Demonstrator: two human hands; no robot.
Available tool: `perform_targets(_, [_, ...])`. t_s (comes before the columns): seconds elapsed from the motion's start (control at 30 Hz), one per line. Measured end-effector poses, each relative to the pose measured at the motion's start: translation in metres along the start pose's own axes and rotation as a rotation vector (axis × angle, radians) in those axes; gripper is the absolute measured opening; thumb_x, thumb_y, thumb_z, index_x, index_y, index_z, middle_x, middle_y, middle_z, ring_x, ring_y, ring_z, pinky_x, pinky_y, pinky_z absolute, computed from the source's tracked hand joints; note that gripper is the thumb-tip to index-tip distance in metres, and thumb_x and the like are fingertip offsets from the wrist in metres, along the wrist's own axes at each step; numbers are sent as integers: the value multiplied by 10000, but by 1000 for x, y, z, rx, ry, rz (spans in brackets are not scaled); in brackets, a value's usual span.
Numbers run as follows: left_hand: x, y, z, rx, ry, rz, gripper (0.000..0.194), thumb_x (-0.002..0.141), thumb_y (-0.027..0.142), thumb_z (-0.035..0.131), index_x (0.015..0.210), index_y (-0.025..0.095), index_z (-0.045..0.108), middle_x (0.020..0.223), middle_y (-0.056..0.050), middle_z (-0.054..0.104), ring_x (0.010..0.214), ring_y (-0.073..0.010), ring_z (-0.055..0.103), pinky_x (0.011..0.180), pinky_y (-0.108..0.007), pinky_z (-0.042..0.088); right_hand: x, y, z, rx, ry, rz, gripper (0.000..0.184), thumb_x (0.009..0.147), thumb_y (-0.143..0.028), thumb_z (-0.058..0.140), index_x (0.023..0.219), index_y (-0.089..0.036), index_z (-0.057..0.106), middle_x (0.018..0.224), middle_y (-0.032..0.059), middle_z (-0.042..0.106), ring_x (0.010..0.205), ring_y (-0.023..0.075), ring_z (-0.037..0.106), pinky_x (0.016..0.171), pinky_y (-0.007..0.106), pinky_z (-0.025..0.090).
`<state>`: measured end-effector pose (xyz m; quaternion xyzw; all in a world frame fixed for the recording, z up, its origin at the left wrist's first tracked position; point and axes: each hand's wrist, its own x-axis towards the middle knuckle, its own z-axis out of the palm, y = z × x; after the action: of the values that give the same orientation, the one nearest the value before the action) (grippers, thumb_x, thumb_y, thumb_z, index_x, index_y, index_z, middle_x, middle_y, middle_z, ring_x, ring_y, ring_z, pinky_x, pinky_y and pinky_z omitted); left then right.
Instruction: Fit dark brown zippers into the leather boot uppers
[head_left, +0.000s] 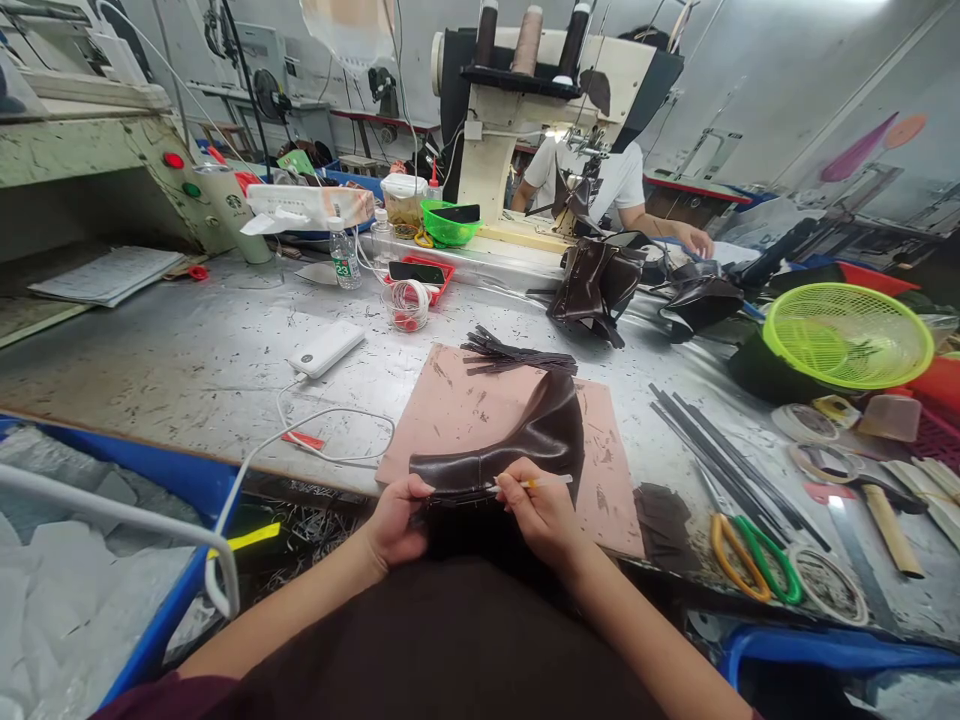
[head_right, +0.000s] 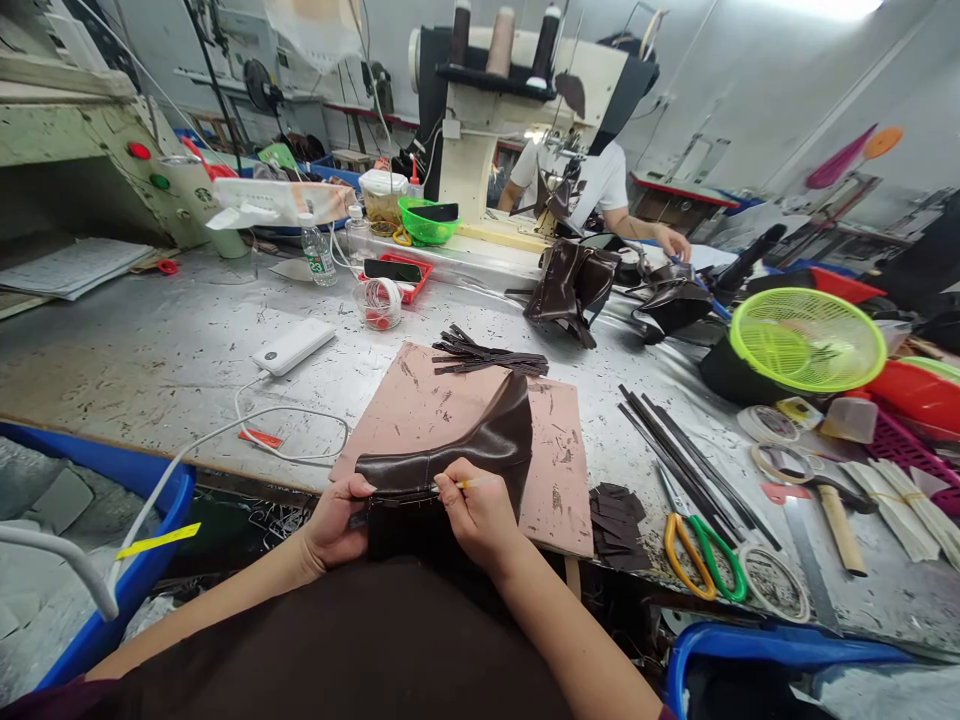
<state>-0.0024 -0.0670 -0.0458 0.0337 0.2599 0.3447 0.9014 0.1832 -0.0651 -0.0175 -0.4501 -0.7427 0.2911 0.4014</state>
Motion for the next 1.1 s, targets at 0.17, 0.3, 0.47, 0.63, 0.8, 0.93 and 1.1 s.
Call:
perform_targets(0.17, [0, 0, 0, -12, 25, 1, 333, 576, 184, 434, 760, 51, 678, 700, -113, 682, 801, -266, 622, 829, -368, 411, 1, -1, 0, -41, -4, -21, 269, 862, -271, 382, 625, -186, 477, 545, -9, 504, 470, 97, 482, 470, 207, 374])
perform_targets(0.3, [-1, 1, 1, -9, 47, 10, 319, 582, 178, 428, 741, 59, 677, 681, -108, 679, 787, -263, 624, 819, -371, 418, 0, -2, 0, -41, -1, -29, 269, 860, -269, 384, 617, -189, 470, 539, -12, 493, 472, 95, 472, 472, 204, 372])
perform_targets(0.47, [-1, 1, 3, -17, 88, 7, 318, 572, 170, 426, 738, 66, 676, 668, -98, 679, 764, -258, 626, 809, -368, 426, 0, -3, -1, -17, -13, -28, 264, 860, -263, 386, 623, -189, 475, 553, -10, 504, 484, 94, 485, 479, 202, 380])
perform_targets(0.63, [0, 1, 3, -14, 99, 3, 306, 572, 168, 429, 718, 52, 672, 668, -111, 677, 749, -260, 626, 795, -366, 435, -1, -3, -1, -17, -7, -29, 259, 859, -255, 391, 625, -186, 478, 548, -15, 491, 473, 90, 472, 472, 201, 375])
perform_targets(0.8, [0, 1, 0, -38, 2, 6, 317, 588, 161, 434, 766, 49, 671, 686, -107, 681, 753, -257, 629, 783, -357, 440, -1, -2, 0, -21, -2, -36, 251, 862, -258, 389, 644, -183, 489, 577, -7, 511, 494, 91, 484, 480, 201, 386])
perform_targets(0.93, [0, 1, 0, -49, -58, 2, 324, 589, 164, 440, 778, 43, 673, 701, -108, 684, 772, -261, 630, 812, -355, 426, -2, -1, 0, -25, -13, -44, 246, 864, -265, 389, 651, -188, 486, 579, -8, 512, 497, 92, 485, 475, 201, 388])
perform_targets(1.1, [0, 1, 2, -21, -8, 12, 376, 590, 168, 431, 852, 48, 672, 726, -99, 690, 801, -264, 627, 841, -369, 409, -2, -2, -1, -23, -14, -70, 240, 861, -251, 394, 645, -192, 481, 578, -5, 511, 503, 97, 485, 482, 210, 392])
